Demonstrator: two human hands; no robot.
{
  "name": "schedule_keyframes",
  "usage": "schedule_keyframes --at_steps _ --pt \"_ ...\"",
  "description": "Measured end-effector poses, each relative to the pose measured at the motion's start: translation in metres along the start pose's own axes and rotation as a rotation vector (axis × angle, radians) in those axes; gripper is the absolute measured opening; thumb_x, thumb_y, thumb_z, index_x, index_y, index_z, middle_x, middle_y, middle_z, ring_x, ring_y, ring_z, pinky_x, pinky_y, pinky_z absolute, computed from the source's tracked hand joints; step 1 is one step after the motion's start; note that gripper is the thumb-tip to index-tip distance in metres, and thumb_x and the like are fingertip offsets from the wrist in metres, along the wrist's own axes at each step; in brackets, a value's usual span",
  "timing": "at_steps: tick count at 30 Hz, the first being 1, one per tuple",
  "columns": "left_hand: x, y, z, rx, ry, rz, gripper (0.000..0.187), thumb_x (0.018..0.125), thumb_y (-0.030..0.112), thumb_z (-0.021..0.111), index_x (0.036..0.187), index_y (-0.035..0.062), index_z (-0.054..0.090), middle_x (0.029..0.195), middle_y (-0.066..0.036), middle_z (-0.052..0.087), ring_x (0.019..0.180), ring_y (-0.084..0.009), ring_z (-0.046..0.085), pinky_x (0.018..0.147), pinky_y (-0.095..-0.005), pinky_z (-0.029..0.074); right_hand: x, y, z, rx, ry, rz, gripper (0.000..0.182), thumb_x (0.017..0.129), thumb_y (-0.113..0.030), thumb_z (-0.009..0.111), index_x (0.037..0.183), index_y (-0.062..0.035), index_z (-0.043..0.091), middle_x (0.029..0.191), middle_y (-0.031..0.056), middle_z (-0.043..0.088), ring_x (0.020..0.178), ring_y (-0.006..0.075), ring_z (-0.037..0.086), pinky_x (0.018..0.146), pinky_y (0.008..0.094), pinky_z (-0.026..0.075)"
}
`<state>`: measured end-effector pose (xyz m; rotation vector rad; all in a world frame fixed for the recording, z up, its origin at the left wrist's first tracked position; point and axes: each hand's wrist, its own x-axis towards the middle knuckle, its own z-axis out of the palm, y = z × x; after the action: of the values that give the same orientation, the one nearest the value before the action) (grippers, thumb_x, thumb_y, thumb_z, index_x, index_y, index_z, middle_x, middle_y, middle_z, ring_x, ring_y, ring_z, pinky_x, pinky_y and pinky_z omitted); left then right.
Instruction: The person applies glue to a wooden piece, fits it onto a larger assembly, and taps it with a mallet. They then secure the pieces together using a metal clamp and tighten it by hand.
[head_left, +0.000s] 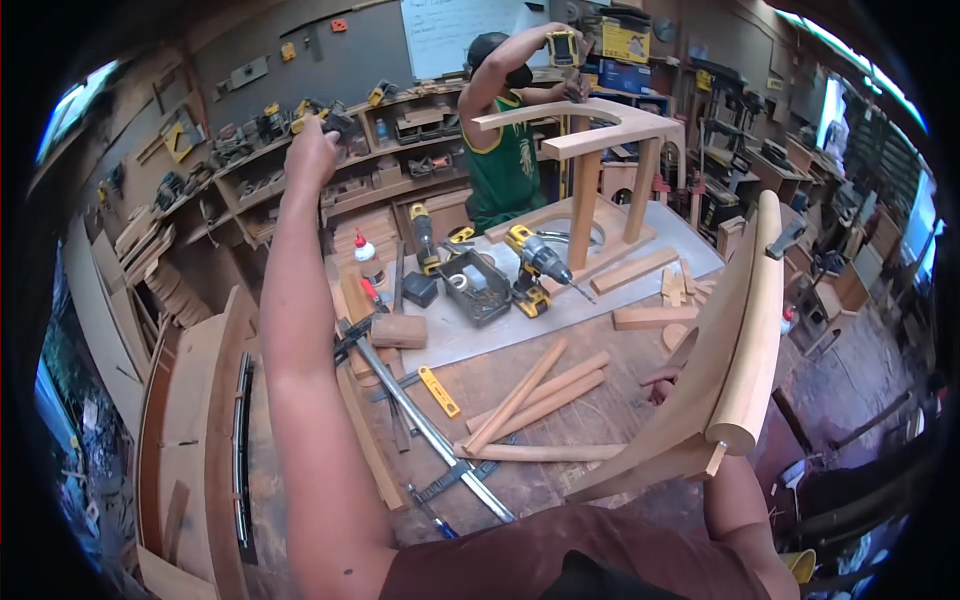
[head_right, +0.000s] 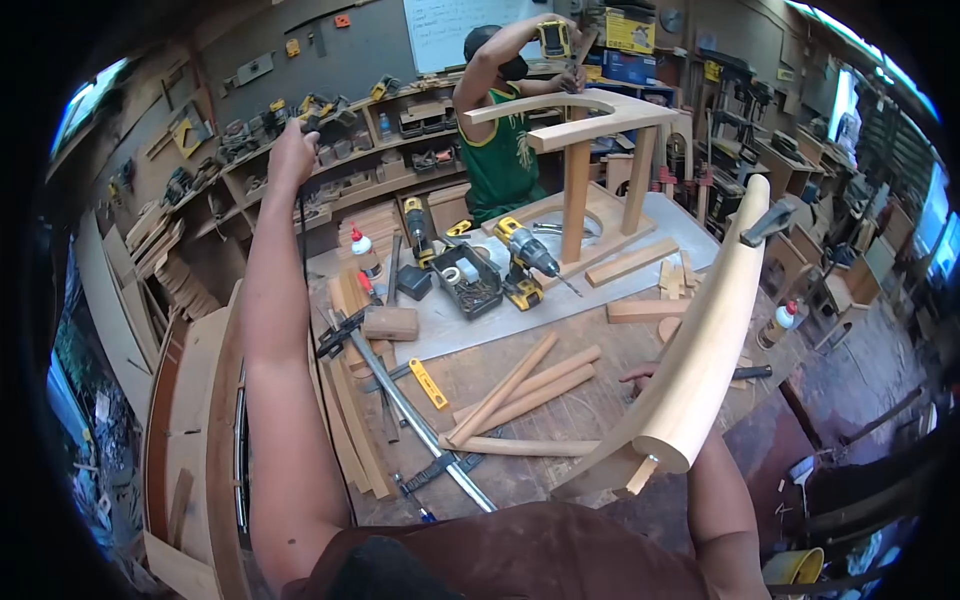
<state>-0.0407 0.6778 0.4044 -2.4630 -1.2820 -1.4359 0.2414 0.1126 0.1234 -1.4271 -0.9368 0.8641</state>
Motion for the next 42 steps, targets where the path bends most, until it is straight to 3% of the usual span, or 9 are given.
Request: schedule_keyframes --at_steps 5,13,16,17,20,21,24,34,42 --pt "0.049 0.044 -0.038 -0.173 0.518 0.090 0.021 0.095 0.024 0.056 0.109 0.0085 0.054 0.089 -0.026 0.067 0.092 -0.0482 0.063 0.075 -0.0559 0.047 -0.001 -0.006 0.003 0.011 0.026 0.027 0.029 0.092 -0.021 0.062 0.112 -0.0002 0.066 0.080 0.0042 0.065 0.073 0.0129 0.062 0.066 0.0258 0.051" --pt "0.142 0.090 -0.043 -0.481 0.413 -0.183 0.025 0.092 0.022 0.060 0.110 0.0038 0.057 0.108 -0.022 0.067 0.104 -0.0368 0.064 0.087 -0.0462 0.049 -0.007 -0.011 0.009 0.017 0.075 0.118 0.030 0.091 -0.021 0.062 0.113 -0.0002 0.066 0.083 0.0051 0.065 0.075 0.0141 0.063 0.068 0.0270 0.051" --pt "0.153 0.094 -0.033 -0.564 0.454 -0.144 0.028 0.092 0.023 0.059 0.112 0.0038 0.058 0.109 -0.021 0.067 0.103 -0.0362 0.064 0.087 -0.0453 0.049 -0.006 -0.015 0.009 0.008 0.082 0.130 0.030 0.091 -0.021 0.062 0.114 -0.0002 0.065 0.084 0.0055 0.066 0.076 0.0146 0.063 0.068 0.0275 0.051" --pt "0.172 0.086 -0.018 -0.562 0.560 -0.102 0.025 0.094 0.024 0.058 0.106 0.0024 0.063 0.100 -0.018 0.069 0.093 -0.0338 0.066 0.082 -0.0430 0.050 -0.010 -0.013 0.010 0.010 0.088 0.146 0.031 0.091 -0.021 0.062 0.114 -0.0001 0.065 0.085 0.0056 0.066 0.077 0.0148 0.063 0.068 0.0277 0.051" --pt "0.195 0.078 -0.004 -0.911 0.441 -0.154 0.027 0.096 0.026 0.057 0.095 0.0010 0.067 0.087 -0.015 0.070 0.082 -0.0294 0.066 0.075 -0.0403 0.049 -0.008 -0.015 0.011 0.006 0.094 0.163 0.031 0.091 -0.020 0.062 0.114 -0.0001 0.065 0.086 0.0060 0.066 0.077 0.0152 0.063 0.069 0.0281 0.052" --pt "0.192 0.081 -0.002 -0.977 0.507 -0.152 0.029 0.098 0.026 0.056 0.089 0.0013 0.069 0.079 -0.010 0.069 0.073 -0.0216 0.063 0.069 -0.0362 0.047 -0.008 -0.015 0.011 0.002 0.095 0.168 0.031 0.091 -0.020 0.062 0.114 -0.0001 0.065 0.086 0.0061 0.066 0.078 0.0154 0.063 0.069 0.0283 0.052" --pt "0.185 0.084 -0.002 -1.085 0.465 -0.205 0.027 0.098 0.025 0.056 0.093 0.0021 0.070 0.080 -0.007 0.069 0.071 -0.0163 0.061 0.067 -0.0337 0.047 -0.006 -0.015 0.013 0.001 0.099 0.182 0.032 0.091 -0.020 0.062 0.115 -0.0001 0.065 0.088 0.0064 0.066 0.079 0.0159 0.063 0.070 0.0288 0.052" --pt "0.205 0.072 0.021 -1.241 0.509 -0.100 0.024 0.097 0.018 0.060 0.108 -0.0011 0.069 0.089 -0.006 0.070 0.078 -0.0130 0.060 0.074 -0.0297 0.047 0.002 -0.012 0.014 -0.002 0.104 0.176 0.033 0.091 -0.020 0.062 0.117 0.0000 0.064 0.092 0.0076 0.066 0.082 0.0174 0.063 0.072 0.0304 0.052" --pt "0.200 0.076 0.010 -1.214 0.419 -0.127 0.023 0.097 0.019 0.060 0.102 -0.0010 0.069 0.088 -0.004 0.069 0.074 -0.0113 0.056 0.071 -0.0281 0.045 0.008 -0.012 0.015 -0.011 0.090 0.146 0.034 0.091 -0.020 0.062 0.118 0.0000 0.063 0.095 0.0086 0.066 0.084 0.0187 0.064 0.074 0.0316 0.052"
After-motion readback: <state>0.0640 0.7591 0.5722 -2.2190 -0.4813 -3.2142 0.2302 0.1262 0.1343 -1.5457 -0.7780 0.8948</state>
